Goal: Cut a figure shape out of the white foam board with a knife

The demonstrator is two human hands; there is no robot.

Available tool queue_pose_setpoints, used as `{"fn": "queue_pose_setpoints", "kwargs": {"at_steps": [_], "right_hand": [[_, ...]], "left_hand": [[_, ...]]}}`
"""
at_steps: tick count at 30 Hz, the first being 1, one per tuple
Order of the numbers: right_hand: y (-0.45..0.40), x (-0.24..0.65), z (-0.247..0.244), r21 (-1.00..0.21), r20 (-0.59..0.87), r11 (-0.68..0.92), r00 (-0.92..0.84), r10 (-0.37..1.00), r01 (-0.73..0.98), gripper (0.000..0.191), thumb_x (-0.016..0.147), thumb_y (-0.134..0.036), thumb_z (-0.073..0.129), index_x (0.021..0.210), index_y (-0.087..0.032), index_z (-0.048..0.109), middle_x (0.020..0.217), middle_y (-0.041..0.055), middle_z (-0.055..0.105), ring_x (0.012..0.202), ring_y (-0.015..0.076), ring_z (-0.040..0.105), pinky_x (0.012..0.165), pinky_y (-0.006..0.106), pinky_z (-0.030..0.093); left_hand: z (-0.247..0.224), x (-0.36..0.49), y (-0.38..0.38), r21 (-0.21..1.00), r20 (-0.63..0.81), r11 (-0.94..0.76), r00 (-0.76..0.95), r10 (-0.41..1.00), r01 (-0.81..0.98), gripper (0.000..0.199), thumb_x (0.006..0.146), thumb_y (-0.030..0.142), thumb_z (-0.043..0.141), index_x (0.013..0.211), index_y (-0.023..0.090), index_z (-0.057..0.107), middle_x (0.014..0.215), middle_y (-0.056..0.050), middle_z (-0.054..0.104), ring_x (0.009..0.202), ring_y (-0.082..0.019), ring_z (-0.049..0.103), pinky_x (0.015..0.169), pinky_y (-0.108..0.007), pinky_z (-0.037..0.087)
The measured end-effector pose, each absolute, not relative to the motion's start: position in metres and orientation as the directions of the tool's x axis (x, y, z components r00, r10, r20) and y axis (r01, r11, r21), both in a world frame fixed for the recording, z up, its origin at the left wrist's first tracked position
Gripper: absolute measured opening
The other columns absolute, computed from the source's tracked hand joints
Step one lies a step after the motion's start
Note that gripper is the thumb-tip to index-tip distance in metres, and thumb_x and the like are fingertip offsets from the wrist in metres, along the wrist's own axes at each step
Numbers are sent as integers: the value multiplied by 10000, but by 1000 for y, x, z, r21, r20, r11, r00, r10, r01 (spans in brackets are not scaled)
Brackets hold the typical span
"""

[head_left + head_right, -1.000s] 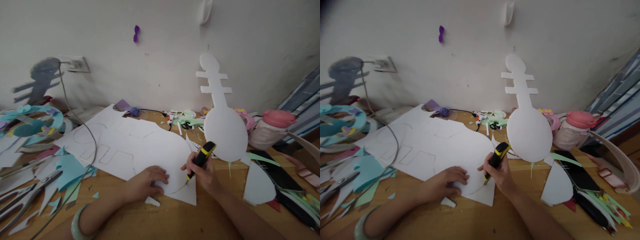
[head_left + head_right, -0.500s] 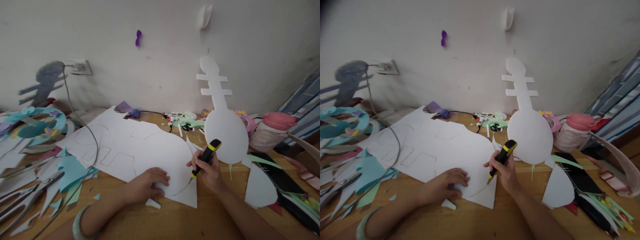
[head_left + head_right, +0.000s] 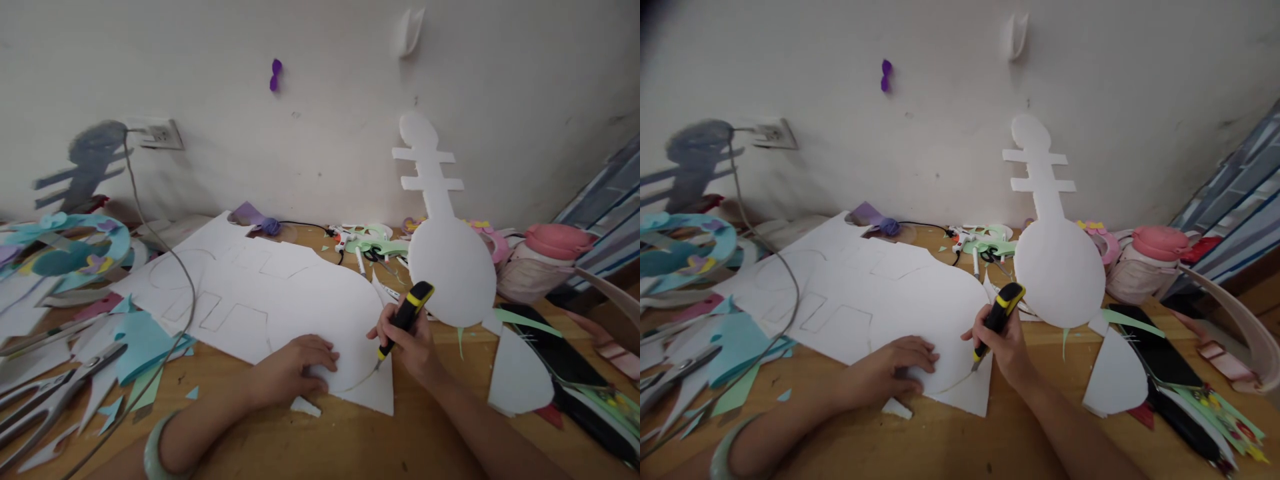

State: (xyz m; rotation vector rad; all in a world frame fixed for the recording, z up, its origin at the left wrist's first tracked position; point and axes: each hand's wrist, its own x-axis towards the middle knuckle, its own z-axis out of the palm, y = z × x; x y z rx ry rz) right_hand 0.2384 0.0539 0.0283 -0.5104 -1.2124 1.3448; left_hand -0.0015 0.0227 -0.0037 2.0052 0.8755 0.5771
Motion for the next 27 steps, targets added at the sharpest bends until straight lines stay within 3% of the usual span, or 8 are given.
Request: {"fn": "queue_pose_setpoints", "kwargs": {"at_steps": [4, 11, 27], "right_hand": [[52, 234, 26, -876, 357, 242, -225, 907, -416, 239, 768, -170, 707, 833, -245, 490, 628, -102, 569, 462, 73, 515, 614, 326, 628], [57, 245, 40, -808, 353, 259, -82, 932, -529, 263, 746, -110, 672, 851, -258, 481, 620, -106, 591, 494, 78, 558, 637, 291, 615], [55, 246, 38, -841, 351, 230, -170, 921, -489, 253, 782, -174, 704, 889, -264, 492, 637, -106, 594, 498, 70, 557, 658, 295, 597]], "left_hand": [[-3, -1, 23, 838, 94, -416, 657, 748, 353, 273, 832, 418, 745, 1026, 225, 754, 1163, -105, 729, 1190, -256, 598, 1074, -408, 406], [-3, -1, 23, 833, 103, -427, 659, 745, 352, 309, 828, 452, 745, 1021, 210, 755, 1156, -112, 735, 1171, -260, 605, 1078, -419, 401], [1, 0, 22, 828, 88, -417, 649, 755, 374, 319, 832, 498, 726, 1017, 239, 754, 1176, -97, 730, 1190, -255, 600, 1087, -426, 387]]}}
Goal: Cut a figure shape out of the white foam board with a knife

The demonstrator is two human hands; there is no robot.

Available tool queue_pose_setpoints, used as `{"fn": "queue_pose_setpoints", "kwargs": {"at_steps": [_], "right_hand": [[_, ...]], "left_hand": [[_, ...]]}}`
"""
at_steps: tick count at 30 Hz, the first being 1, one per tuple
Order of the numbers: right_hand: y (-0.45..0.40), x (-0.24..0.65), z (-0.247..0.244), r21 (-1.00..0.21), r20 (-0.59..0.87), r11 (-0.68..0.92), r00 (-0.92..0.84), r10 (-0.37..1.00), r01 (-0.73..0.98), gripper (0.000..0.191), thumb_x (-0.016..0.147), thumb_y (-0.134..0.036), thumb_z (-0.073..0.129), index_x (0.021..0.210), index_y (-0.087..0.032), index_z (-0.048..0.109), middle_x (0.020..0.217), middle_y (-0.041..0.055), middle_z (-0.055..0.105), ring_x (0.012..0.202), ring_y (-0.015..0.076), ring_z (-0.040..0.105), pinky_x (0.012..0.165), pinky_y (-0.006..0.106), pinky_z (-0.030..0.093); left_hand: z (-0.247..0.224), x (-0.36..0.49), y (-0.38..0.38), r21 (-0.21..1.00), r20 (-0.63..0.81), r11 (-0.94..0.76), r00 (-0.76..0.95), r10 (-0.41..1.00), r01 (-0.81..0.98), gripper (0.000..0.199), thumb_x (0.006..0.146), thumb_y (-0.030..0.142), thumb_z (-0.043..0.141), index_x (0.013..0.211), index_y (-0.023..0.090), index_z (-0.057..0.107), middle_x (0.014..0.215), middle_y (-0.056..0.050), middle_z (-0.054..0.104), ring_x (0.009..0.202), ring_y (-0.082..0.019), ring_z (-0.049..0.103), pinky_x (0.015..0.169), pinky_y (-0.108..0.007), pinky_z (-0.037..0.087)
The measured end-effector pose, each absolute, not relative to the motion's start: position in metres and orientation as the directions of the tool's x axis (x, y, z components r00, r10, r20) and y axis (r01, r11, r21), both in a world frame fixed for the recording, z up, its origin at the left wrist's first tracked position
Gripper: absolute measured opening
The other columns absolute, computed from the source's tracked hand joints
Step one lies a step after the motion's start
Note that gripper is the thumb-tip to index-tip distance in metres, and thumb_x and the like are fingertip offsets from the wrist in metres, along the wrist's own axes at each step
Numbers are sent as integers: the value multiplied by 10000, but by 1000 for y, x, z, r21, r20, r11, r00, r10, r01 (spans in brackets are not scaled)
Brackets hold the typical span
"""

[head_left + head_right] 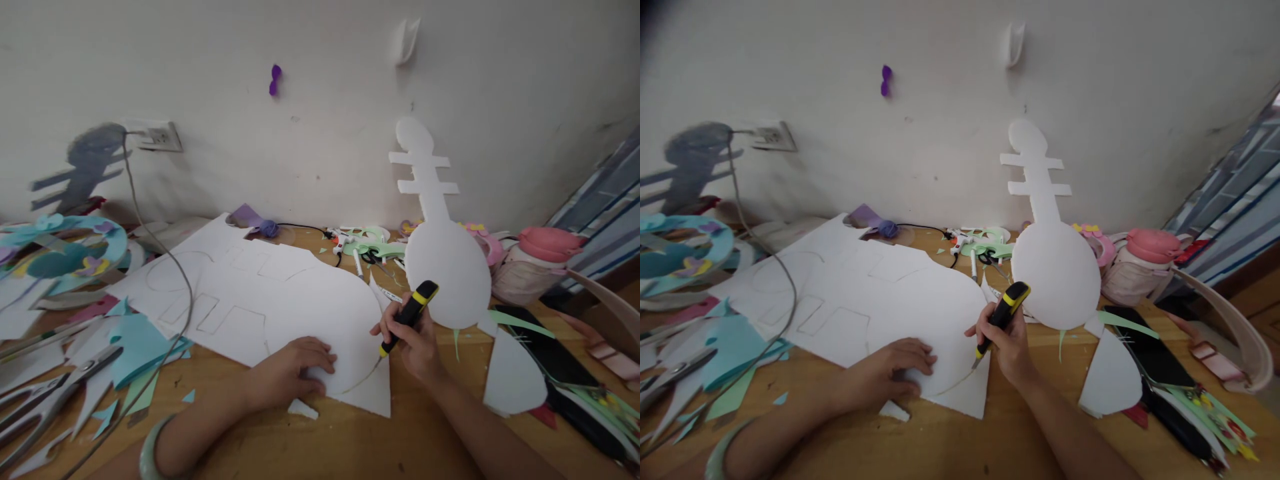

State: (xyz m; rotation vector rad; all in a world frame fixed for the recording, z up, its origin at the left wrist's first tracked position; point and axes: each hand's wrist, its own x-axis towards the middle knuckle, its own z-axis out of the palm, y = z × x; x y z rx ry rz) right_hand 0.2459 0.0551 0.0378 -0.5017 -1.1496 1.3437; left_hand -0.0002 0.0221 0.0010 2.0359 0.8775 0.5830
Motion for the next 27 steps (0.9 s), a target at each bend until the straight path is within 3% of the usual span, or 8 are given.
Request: {"fn": "queue_pose_setpoints", "kwargs": {"at_steps": [10, 17, 27], "right_hand": [[55, 239, 29, -871, 327, 194, -240, 914, -452, 273, 750, -189, 725, 812, -248, 466, 606, -112, 563, 441, 71, 505, 591, 318, 612], [61, 249, 43, -826, 300, 223, -69, 952, -518, 272, 702, -146, 698, 802, -262, 473, 583, -100, 566, 462, 99, 521, 608, 332, 608], [60, 245, 34, -867, 324, 223, -165, 932, -445, 289, 741, -186, 723, 848, -260, 465, 613, -104, 579, 465, 94, 538, 617, 348, 616]], "left_hand": [[0, -1, 23, 836, 74, -404, 654, 753, 370, 286, 827, 447, 741, 1018, 234, 753, 1184, -101, 724, 1201, -260, 587, 1088, -429, 391], [-1, -1, 23, 838, 99, -415, 650, 754, 354, 316, 822, 491, 736, 1004, 234, 756, 1165, -102, 734, 1169, -258, 607, 1083, -426, 395], [-1, -1, 23, 835, 84, -411, 654, 752, 366, 293, 827, 461, 740, 1020, 241, 751, 1176, -94, 730, 1186, -253, 601, 1100, -431, 376]]}}
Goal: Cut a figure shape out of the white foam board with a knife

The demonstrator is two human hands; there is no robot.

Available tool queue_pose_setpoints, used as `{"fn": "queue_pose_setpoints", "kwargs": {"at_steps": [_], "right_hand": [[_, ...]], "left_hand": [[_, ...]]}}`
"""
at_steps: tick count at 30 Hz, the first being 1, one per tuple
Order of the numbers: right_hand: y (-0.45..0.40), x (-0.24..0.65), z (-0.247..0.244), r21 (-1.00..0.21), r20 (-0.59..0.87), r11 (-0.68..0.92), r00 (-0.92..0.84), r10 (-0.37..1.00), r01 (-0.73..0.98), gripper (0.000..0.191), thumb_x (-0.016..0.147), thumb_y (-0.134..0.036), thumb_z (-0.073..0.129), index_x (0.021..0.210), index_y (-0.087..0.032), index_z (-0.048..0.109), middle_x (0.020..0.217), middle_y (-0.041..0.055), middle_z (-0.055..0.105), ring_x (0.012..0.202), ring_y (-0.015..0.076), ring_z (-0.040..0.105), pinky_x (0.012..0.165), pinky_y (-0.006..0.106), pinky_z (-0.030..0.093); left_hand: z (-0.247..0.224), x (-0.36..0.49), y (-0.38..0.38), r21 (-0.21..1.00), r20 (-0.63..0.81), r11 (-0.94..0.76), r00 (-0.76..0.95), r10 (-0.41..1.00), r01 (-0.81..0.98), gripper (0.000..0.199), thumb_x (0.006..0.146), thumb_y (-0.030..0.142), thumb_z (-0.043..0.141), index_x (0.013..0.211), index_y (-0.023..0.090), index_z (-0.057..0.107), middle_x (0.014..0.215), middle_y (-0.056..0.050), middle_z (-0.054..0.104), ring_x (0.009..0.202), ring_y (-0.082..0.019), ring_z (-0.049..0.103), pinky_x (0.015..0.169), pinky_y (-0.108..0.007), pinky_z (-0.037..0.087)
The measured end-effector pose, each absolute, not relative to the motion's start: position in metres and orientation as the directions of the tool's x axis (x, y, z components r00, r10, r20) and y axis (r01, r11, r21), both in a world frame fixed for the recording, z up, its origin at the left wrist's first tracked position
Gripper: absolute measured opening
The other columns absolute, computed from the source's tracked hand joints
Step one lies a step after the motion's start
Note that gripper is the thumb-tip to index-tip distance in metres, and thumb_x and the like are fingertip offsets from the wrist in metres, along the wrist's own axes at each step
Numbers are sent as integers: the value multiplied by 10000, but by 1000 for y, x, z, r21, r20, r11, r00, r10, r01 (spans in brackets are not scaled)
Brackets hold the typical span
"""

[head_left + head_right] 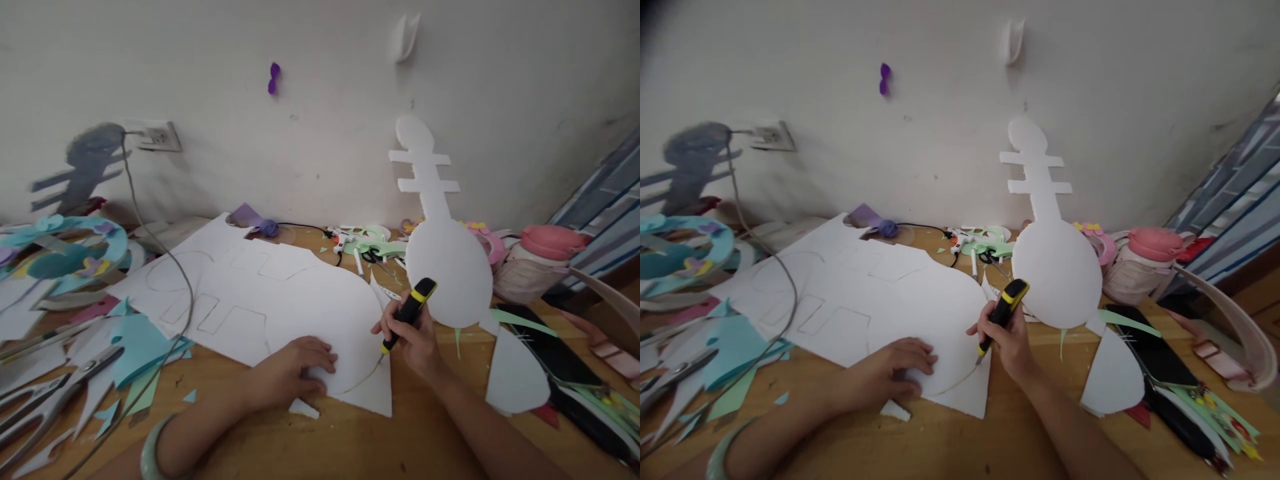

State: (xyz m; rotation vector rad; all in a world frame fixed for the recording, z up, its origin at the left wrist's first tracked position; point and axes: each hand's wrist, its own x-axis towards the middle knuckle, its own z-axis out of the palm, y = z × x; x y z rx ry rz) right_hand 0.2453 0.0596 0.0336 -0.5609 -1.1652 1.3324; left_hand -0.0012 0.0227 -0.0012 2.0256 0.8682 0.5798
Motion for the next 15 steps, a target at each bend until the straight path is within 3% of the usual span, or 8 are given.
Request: {"fn": "queue_pose_setpoints", "kwargs": {"at_steps": [6, 11, 15], "right_hand": [[56, 239, 30, -886, 348, 229, -251, 904, -404, 285, 749, -190, 725, 791, -248, 450, 590, -107, 553, 437, 80, 508, 593, 330, 614], [59, 248, 36, -853, 378, 280, -152, 913, -440, 261, 761, -166, 699, 835, -259, 467, 620, -103, 591, 477, 98, 541, 620, 351, 610], [64, 255, 34, -858, 391, 287, -178, 903, -426, 279, 787, -172, 704, 875, -269, 457, 651, -101, 607, 503, 105, 561, 649, 367, 605]], "left_hand": [[0, -1, 23, 838, 79, -403, 650, 756, 367, 307, 824, 475, 736, 1008, 230, 756, 1170, -101, 730, 1189, -262, 596, 1085, -425, 388], [0, -1, 23, 844, 73, -393, 648, 758, 366, 307, 817, 482, 743, 1009, 244, 758, 1176, -92, 730, 1186, -263, 598, 1090, -427, 384], [-2, -2, 24, 836, 84, -409, 652, 754, 366, 317, 823, 491, 735, 1017, 242, 755, 1170, -94, 733, 1190, -260, 597, 1084, -425, 389]]}}
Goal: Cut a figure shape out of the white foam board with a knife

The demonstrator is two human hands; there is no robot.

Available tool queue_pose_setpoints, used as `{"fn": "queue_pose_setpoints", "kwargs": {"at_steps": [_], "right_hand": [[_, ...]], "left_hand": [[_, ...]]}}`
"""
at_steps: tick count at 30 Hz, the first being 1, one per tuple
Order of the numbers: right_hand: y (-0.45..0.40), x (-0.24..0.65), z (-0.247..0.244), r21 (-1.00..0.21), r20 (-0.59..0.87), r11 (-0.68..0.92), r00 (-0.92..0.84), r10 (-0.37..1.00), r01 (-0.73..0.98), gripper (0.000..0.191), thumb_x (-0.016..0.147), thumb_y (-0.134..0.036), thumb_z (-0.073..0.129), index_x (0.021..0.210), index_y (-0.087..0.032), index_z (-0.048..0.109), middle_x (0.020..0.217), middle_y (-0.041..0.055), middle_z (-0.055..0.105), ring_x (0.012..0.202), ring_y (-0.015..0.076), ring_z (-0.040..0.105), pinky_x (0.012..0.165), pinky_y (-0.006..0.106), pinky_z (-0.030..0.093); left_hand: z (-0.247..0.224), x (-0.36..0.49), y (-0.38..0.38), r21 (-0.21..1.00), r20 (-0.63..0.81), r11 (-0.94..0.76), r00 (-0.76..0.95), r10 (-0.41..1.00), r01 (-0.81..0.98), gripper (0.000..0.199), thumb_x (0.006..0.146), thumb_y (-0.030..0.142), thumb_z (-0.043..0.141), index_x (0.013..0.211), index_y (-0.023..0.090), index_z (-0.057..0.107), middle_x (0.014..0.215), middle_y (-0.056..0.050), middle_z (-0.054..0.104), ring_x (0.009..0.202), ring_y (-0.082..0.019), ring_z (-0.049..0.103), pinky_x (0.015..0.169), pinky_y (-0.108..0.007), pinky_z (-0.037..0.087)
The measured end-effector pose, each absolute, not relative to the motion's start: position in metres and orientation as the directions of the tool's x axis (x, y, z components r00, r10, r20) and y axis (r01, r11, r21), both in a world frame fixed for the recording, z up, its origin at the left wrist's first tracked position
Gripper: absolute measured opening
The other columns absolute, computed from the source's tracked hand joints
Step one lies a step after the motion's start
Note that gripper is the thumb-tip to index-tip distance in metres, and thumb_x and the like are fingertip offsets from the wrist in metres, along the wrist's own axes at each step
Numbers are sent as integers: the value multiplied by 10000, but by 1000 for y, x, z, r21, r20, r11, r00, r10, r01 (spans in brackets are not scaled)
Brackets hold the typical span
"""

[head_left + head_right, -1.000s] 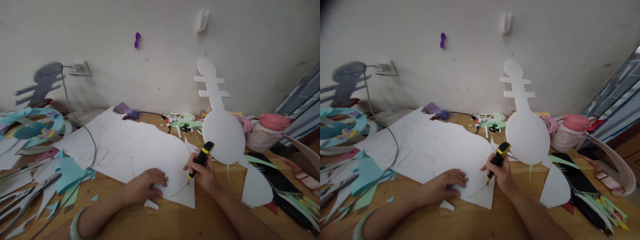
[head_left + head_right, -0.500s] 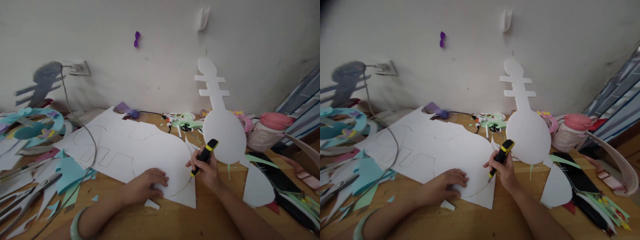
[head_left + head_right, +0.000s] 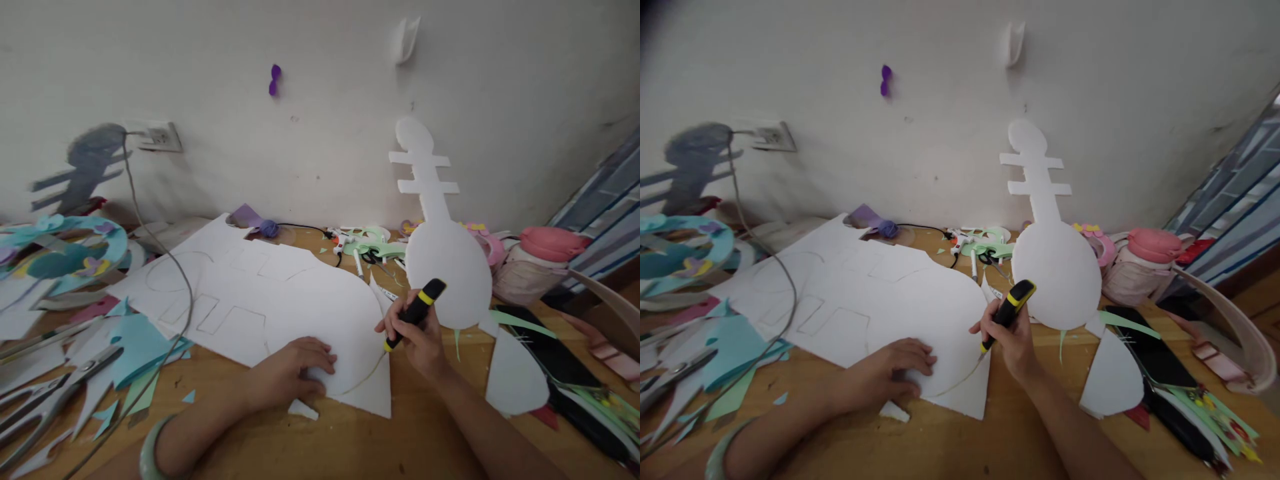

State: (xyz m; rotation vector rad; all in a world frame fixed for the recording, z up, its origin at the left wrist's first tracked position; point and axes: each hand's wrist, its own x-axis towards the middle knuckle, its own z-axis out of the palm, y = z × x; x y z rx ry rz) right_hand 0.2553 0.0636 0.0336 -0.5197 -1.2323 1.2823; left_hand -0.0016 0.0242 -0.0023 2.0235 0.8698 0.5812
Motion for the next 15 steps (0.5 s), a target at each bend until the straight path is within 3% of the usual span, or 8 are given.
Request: {"fn": "queue_pose_setpoints", "kwargs": {"at_steps": [15], "right_hand": [[63, 255, 33, -848, 408, 288, -201, 891, -445, 246, 800, -152, 688, 859, -268, 480, 658, -104, 603, 501, 96, 553, 645, 352, 605]], "left_hand": [[1, -1, 23, 828, 90, -422, 656, 750, 370, 278, 832, 432, 743, 1003, 213, 751, 1167, -112, 729, 1179, -257, 604, 1085, -420, 394]]}}
